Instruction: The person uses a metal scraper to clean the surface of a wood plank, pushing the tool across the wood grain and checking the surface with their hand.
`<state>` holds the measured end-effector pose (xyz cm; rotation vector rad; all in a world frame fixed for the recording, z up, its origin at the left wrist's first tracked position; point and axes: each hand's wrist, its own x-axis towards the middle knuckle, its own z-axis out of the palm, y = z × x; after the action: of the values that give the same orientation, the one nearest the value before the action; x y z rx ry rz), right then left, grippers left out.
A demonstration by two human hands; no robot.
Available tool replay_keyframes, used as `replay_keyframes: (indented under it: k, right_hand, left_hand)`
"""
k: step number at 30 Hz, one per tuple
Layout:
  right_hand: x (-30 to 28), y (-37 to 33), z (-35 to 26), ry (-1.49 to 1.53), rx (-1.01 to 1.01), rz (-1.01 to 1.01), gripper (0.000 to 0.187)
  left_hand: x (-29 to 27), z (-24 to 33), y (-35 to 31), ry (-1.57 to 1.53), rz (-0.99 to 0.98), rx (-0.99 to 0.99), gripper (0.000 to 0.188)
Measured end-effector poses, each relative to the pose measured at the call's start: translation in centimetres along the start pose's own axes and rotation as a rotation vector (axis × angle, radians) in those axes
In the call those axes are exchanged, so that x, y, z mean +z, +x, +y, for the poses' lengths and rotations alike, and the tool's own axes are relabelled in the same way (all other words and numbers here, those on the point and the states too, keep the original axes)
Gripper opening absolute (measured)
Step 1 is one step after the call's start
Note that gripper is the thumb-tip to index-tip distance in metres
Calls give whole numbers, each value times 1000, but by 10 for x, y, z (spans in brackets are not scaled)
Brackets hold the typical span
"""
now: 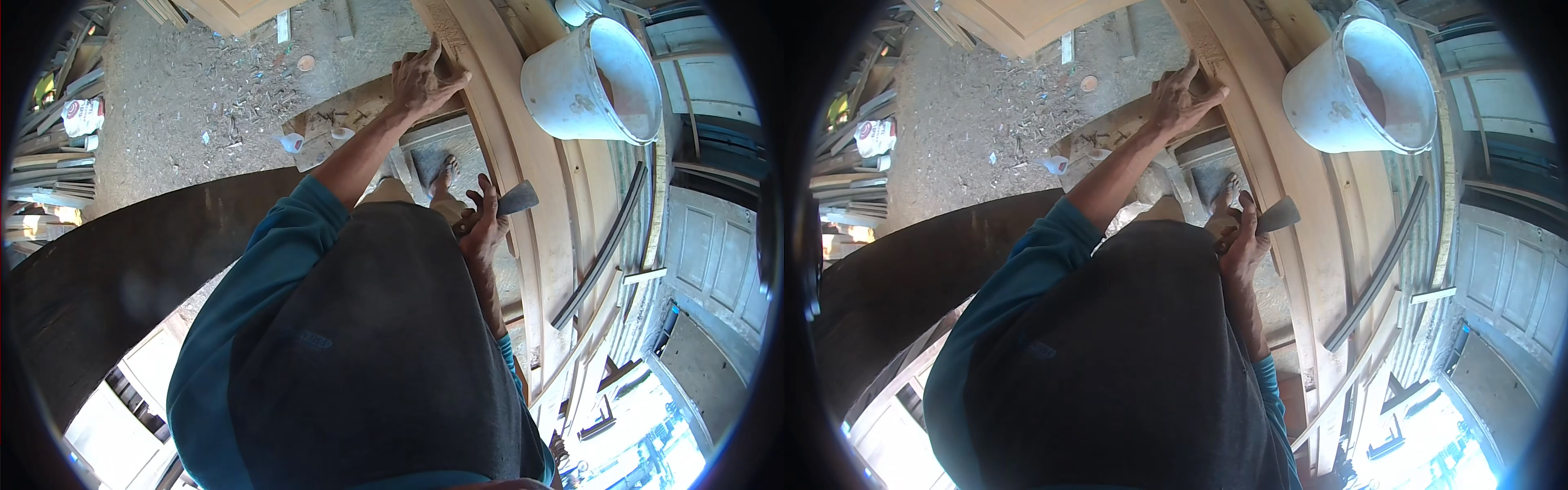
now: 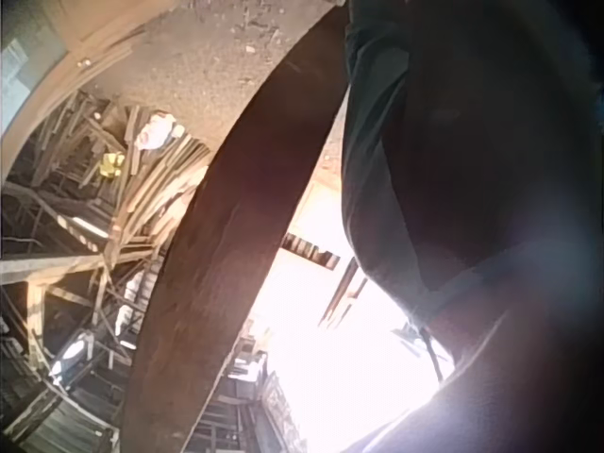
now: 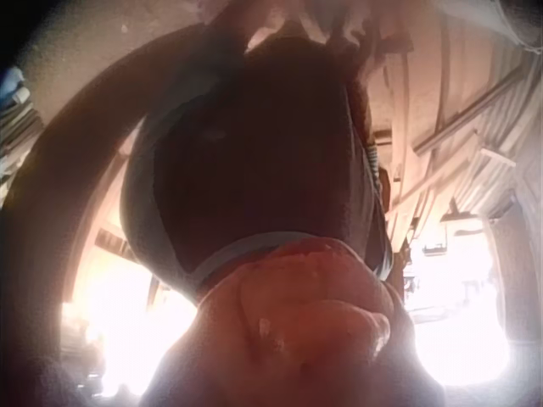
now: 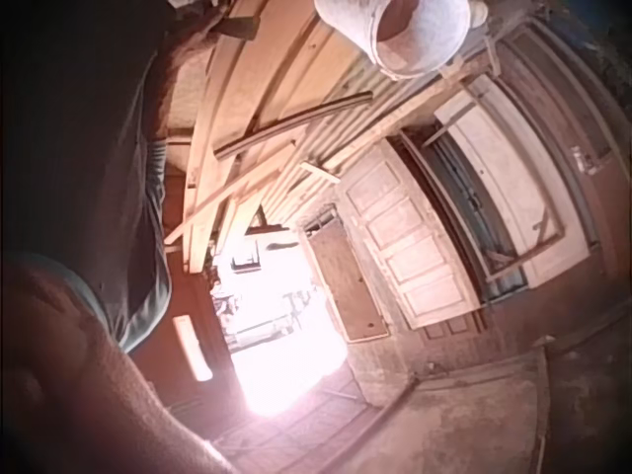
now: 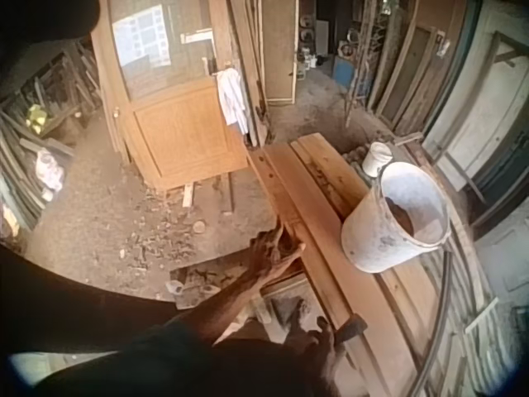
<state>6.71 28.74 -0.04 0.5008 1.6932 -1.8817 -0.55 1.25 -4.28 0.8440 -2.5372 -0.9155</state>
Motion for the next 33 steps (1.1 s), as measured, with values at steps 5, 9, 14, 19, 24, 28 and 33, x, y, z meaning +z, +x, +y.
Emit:
replay_keyframes:
  k: [5,9,14,19,24,28,33]
  right_hand:
    - [5,-4,-4,-79,-34,27,42]
    - [2,1,2,-135,-78,19,42]
    - [-8,2,0,-361,-175,-74,45]
    - [-4,-23,-26,-456,-131,-401,46]
    - [-8,-26,-33,-528,-182,-544,24]
    - [-5,-6,-61,-516,-355,-601,58]
    - [22,46,-113,-823,-818,-553,63]
  left_hand:
    - [-6,4,-1,6,-58,-28,115]
    - [-6,5,-1,16,-51,-13,113]
    - [-4,0,0,-2,-38,-4,114]
    - [-2,-7,0,-37,-64,15,121]
    - [-11,-5,1,-73,-148,25,130]
    - [-27,2,-3,-126,-214,3,126]
    - [-35,5,0,-137,-243,-1,117]
